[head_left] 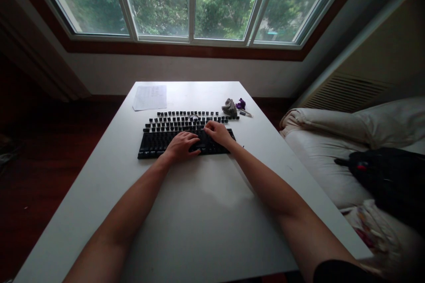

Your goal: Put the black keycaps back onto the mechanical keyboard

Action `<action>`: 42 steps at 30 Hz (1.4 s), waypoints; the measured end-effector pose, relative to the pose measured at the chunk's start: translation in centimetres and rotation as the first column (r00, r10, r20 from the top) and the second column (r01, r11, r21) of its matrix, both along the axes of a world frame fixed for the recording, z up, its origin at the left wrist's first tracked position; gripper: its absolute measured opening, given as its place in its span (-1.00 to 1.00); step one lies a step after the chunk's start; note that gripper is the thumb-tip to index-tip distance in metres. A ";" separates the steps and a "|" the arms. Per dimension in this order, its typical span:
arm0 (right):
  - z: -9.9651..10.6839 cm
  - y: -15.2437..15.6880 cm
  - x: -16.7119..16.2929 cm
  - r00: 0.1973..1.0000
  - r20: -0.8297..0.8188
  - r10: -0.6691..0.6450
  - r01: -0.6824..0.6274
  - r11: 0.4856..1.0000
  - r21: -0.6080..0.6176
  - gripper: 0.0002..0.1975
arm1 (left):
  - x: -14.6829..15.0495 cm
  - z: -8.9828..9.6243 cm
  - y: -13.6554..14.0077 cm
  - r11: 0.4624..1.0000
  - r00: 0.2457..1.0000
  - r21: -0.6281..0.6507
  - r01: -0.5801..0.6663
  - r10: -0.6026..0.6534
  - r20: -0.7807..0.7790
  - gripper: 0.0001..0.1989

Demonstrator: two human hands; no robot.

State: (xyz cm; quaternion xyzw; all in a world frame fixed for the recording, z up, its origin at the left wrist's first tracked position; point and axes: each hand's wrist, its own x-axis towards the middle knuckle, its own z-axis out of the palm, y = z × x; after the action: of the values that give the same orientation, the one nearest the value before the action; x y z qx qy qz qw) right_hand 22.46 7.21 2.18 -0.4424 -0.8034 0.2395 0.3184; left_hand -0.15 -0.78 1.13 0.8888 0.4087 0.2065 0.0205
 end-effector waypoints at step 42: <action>1.7 4.5 -3.7 0.742 0.660 -0.119 -0.012 0.982 0.190 -0.82 | -0.4 0.1 0.1 0.998 1.000 0.055 0.025 -0.026 0.012 -0.77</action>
State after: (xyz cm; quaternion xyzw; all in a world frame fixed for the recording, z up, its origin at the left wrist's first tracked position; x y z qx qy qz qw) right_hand 18.79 11.76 3.92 -0.4908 -0.8693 -0.0180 0.0555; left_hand -0.57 -0.63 1.23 0.8929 0.3913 0.2229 0.0015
